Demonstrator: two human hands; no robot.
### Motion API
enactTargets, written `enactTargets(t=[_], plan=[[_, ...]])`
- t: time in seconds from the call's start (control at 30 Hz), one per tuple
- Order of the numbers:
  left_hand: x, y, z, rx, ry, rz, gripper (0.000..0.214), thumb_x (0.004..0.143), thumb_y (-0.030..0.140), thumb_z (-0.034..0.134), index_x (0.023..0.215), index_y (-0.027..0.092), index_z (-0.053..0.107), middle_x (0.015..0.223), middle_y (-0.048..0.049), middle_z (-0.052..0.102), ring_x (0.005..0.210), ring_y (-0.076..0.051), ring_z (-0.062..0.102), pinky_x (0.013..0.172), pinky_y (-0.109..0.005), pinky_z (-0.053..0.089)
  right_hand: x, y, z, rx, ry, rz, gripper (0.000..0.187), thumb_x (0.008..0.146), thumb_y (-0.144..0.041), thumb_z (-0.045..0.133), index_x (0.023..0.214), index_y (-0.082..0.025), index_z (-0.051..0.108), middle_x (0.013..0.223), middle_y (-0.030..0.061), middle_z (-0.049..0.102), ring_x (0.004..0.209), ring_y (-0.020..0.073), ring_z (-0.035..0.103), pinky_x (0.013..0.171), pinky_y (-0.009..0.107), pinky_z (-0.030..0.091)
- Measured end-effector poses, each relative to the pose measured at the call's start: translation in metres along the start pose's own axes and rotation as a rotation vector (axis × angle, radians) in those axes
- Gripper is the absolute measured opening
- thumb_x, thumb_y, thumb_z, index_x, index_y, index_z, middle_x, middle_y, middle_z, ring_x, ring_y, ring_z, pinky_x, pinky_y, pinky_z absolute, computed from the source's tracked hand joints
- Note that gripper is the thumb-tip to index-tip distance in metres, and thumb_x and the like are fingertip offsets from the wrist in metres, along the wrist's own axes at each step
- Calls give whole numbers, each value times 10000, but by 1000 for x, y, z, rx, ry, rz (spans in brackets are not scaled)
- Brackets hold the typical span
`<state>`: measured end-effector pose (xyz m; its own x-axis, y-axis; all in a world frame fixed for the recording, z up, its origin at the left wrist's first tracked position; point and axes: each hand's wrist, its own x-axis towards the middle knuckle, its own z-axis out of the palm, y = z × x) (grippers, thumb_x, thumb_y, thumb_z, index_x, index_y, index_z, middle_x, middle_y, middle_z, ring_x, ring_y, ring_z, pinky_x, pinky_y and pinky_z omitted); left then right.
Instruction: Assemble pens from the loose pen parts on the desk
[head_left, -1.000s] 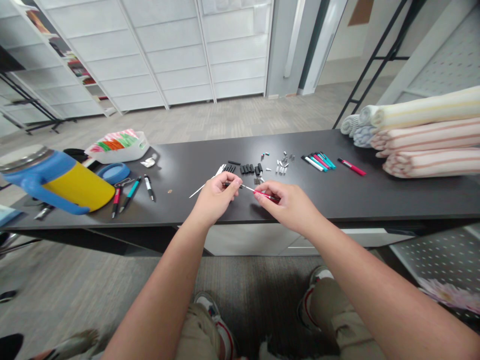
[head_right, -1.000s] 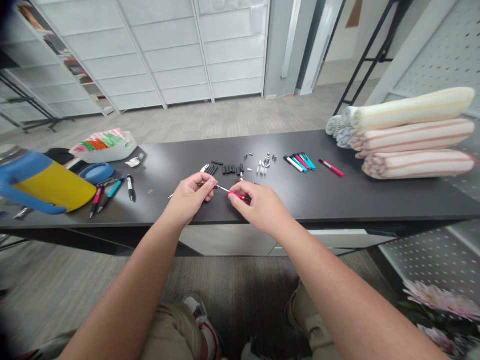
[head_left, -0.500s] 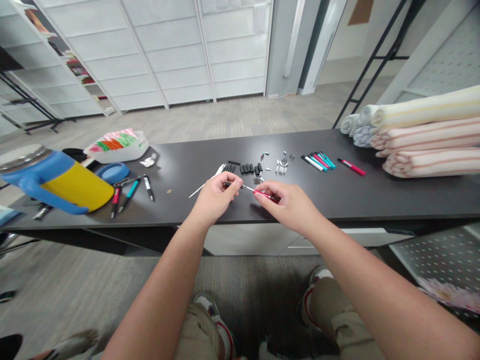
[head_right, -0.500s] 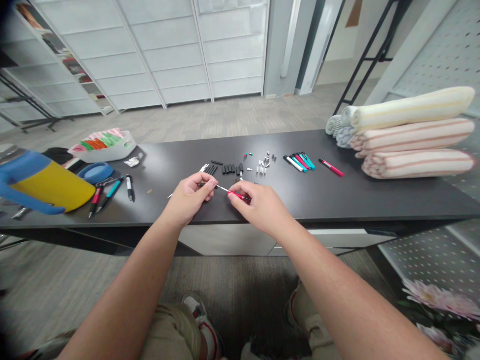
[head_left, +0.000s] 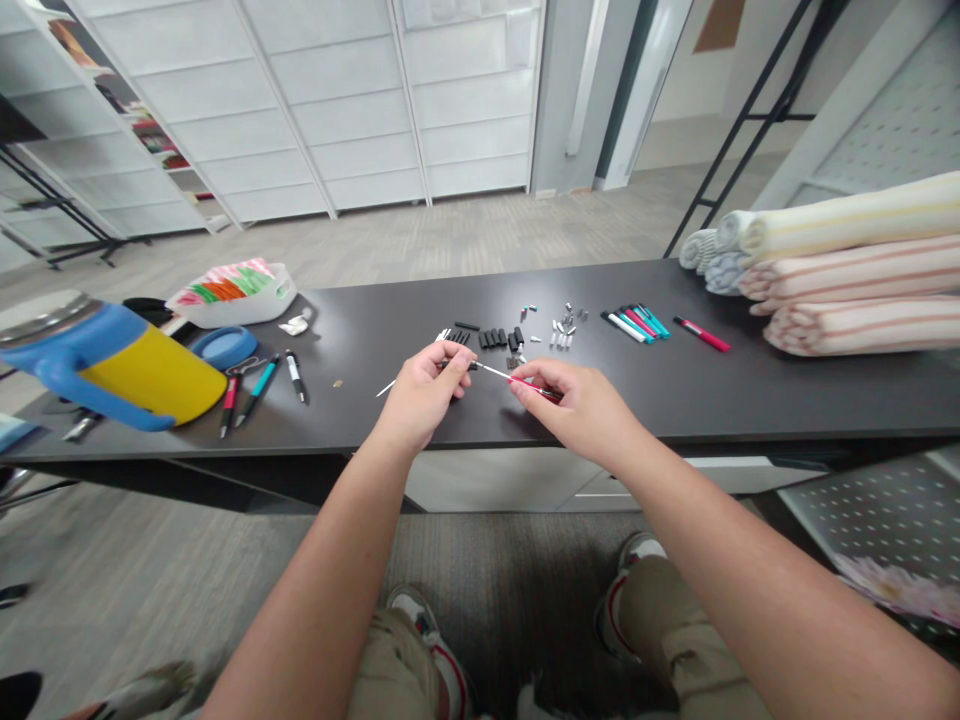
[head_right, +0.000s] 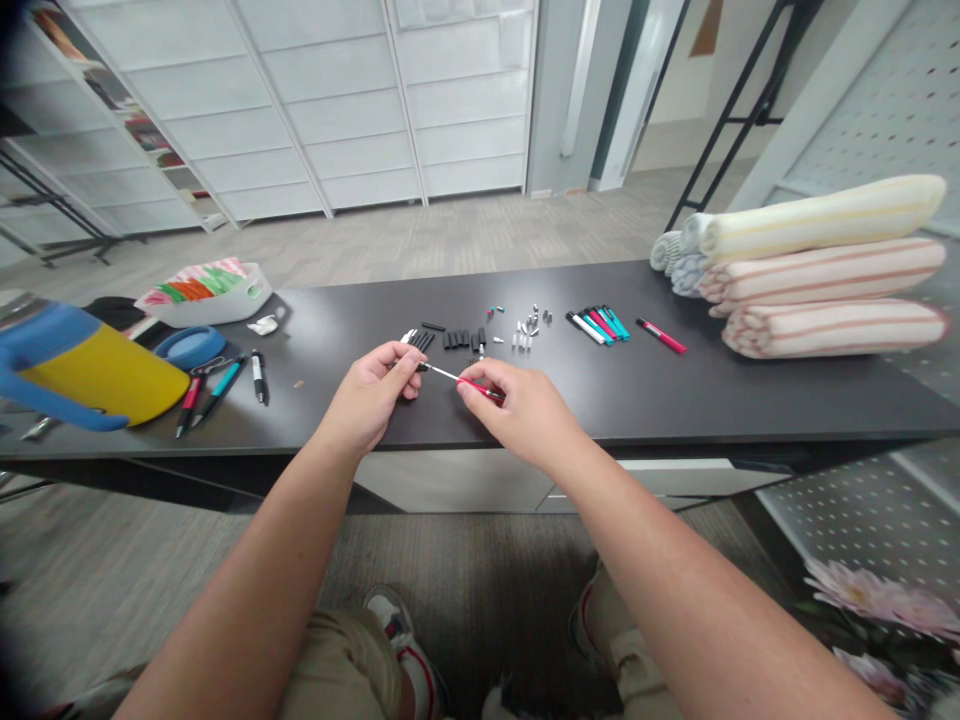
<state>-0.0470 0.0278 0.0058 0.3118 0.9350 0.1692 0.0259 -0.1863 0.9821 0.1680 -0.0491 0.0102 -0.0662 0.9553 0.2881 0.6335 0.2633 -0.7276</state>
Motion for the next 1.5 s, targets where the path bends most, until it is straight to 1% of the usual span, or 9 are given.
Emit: enactTargets(t=[0.2,0.33,0.43,0.6,0.7,0.9,1.03,1.17,1.5], plan=[[-1,-1,-1,109,-55,24,279,951,464,717,970,189,755,746,1,634,653,-110,535,633,-235,419,0,1,1,-24,-11,-16,222,1006,-404,641,1056,-235,776,778,-9,745,614,147,562,598,283,381],[-2,0,0,101,-44,16,280,948,464,721,977,188,756,754,0,639,661,-107,539,637,-228,424,0,1,1,-9,-15,-28,230,1013,-406,632,1063,-234,777,797,-5,756,624,149,575,611,283,392],[-1,1,1,32,-12,-8,264,956,443,703,999,185,743,759,-3,639,644,-103,541,621,-222,425,0,1,0,1,-9,-16,238,1012,-413,634,1062,-233,780,802,2,759,619,152,575,611,285,395],[2,4,-1,-248,31,-76,139,946,290,636,1022,185,686,754,1,616,637,-100,553,622,-215,448,1,1,-1,6,15,20,237,1001,-425,645,1067,-244,785,780,0,747,609,154,572,591,282,387],[3,4,-2,-337,67,-113,129,923,262,641,1032,193,648,733,10,603,620,-103,546,619,-221,463,1,1,-1,6,23,20,242,999,-430,646,1058,-242,787,765,2,739,612,159,580,590,283,388],[4,3,-4,-393,56,-113,126,911,267,666,994,173,658,740,5,600,610,-91,529,620,-219,467,1,1,-1,20,17,27,245,996,-430,647,1066,-243,789,773,-1,735,622,156,581,600,283,395],[7,3,-6,-477,93,-119,130,896,244,671,1005,181,639,729,21,581,587,-87,498,617,-226,462,2,2,-2,21,32,29,251,995,-441,646,1051,-242,788,751,-5,711,620,155,568,596,283,386],[8,3,-8,-496,125,-137,151,878,259,674,1007,196,629,723,30,564,575,-88,486,629,-238,471,2,4,-3,28,50,20,265,999,-450,635,1051,-240,787,744,0,697,617,157,558,595,286,381],[6,3,-6,-457,73,-132,113,876,213,666,978,183,627,699,29,566,581,-87,492,622,-226,464,2,5,-2,33,58,26,268,1000,-460,637,1052,-242,785,734,-3,683,618,159,553,596,290,386]])
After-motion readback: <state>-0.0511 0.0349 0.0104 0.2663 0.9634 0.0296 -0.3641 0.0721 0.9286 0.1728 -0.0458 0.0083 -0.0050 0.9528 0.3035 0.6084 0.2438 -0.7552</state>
